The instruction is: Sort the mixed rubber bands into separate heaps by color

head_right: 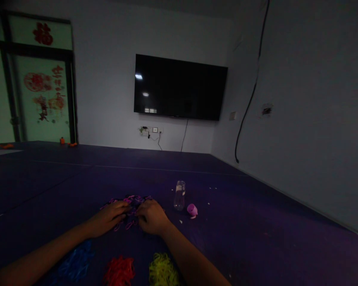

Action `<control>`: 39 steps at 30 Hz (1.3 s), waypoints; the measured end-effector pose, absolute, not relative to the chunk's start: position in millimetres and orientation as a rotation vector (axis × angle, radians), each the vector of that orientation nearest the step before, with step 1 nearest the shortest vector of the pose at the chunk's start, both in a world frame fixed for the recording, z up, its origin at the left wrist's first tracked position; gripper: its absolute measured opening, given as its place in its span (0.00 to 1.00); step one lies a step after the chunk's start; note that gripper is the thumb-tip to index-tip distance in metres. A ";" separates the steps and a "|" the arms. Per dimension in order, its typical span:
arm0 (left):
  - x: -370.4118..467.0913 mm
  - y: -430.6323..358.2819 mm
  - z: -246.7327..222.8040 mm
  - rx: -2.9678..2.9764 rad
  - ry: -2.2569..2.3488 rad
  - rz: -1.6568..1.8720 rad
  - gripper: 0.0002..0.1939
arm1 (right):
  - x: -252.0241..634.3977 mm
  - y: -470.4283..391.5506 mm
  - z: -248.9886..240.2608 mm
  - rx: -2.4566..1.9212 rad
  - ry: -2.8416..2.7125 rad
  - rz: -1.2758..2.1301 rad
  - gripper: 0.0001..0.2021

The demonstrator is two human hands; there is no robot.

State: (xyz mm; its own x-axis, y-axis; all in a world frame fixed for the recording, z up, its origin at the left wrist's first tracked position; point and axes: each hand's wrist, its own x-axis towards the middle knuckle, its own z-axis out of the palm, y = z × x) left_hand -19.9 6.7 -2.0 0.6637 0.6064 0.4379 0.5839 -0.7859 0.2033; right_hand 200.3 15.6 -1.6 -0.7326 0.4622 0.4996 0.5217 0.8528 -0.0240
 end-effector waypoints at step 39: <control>-23.5 8.0 -5.9 2.830 0.992 0.760 0.22 | 197.0 11.3 1.5 -0.756 -2.583 -0.324 0.14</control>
